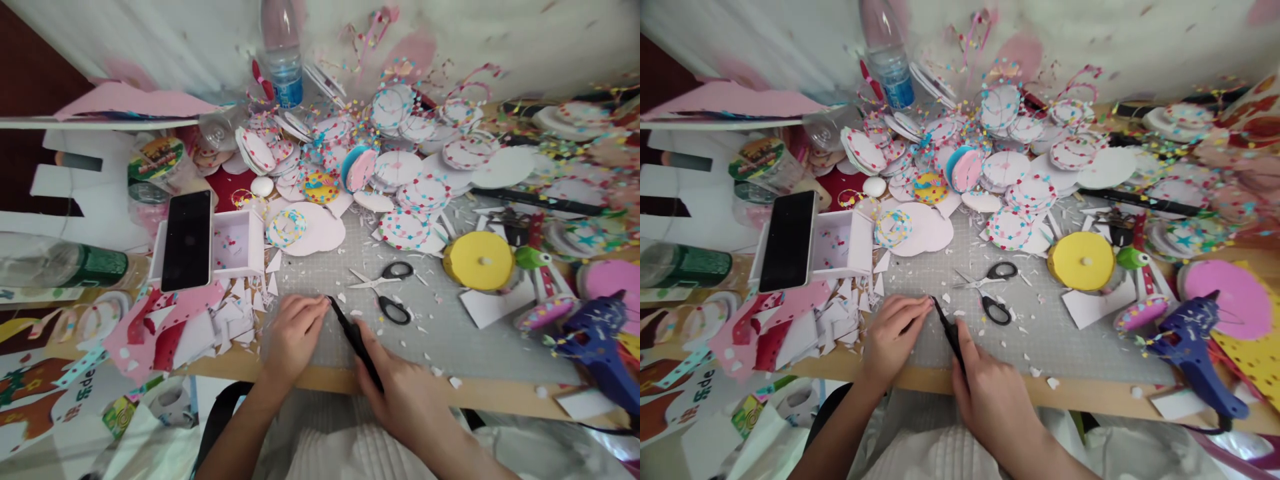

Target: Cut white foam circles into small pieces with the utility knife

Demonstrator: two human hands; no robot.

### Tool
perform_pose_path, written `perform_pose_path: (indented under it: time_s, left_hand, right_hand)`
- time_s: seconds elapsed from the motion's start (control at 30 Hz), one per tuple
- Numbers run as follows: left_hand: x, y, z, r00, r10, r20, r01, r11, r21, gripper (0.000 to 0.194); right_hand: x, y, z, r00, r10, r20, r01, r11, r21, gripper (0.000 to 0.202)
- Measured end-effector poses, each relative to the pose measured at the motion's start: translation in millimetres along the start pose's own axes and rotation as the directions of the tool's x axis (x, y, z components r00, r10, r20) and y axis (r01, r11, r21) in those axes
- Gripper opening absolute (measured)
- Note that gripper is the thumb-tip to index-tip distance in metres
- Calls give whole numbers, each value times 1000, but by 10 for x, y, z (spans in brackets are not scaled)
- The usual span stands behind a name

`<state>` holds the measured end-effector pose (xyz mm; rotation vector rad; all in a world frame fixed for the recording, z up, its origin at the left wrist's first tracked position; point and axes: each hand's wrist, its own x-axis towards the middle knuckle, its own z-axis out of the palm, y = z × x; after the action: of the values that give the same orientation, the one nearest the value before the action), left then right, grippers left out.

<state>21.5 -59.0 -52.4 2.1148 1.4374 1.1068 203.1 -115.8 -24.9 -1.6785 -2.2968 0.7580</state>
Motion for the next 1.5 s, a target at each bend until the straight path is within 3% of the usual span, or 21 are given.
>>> perform_pose_path:
  time_s: [0.3, 0.4, 0.53, 0.63, 0.83, 1.0, 1.23, 1.33, 1.5]
  left_hand:
    - [13, 72, -47, 998, -47, -31, 48, 997, 55, 15]
    - [20, 150, -94, 991, -123, -50, 124, 992, 5, 17]
    - [44, 262, -161, 939, -313, 146, 341, 906, -250, 19]
    - [74, 327, -201, 887, -355, 296, 448, 815, -368, 26]
    - [108, 390, -254, 869, -317, 379, 448, 830, -333, 32]
    - [42, 409, -203, 875, -333, 351, 457, 807, -374, 36]
    - [4, 495, -5, 827, -525, 201, 551, 687, -473, 47]
    - [-3, 507, 53, 792, -583, 183, 578, 618, -532, 48]
    - [-83, 473, 79, 694, -684, 224, 651, 463, -602, 44]
  right_hand:
    - [-64, 50, -33, 997, -1, -80, 5, 999, 47, 48]
    - [-77, 107, -102, 992, 18, -126, -6, 996, 91, 47]
    - [-81, 153, -176, 989, -24, -148, 42, 992, 122, 49]
    - [-97, 164, -202, 984, -89, -153, 109, 987, 123, 50]
    - [-167, 188, -212, 970, -184, -157, 204, 972, 118, 50]
    - [-173, 189, -233, 972, -184, -145, 205, 968, 142, 53]
    - [-133, 140, -224, 974, -176, -142, 203, 956, 211, 51]
    - [-141, 144, -228, 987, -136, -82, 156, 925, 346, 52]
    - [-141, 151, -277, 996, -62, 57, 23, 848, 530, 48]
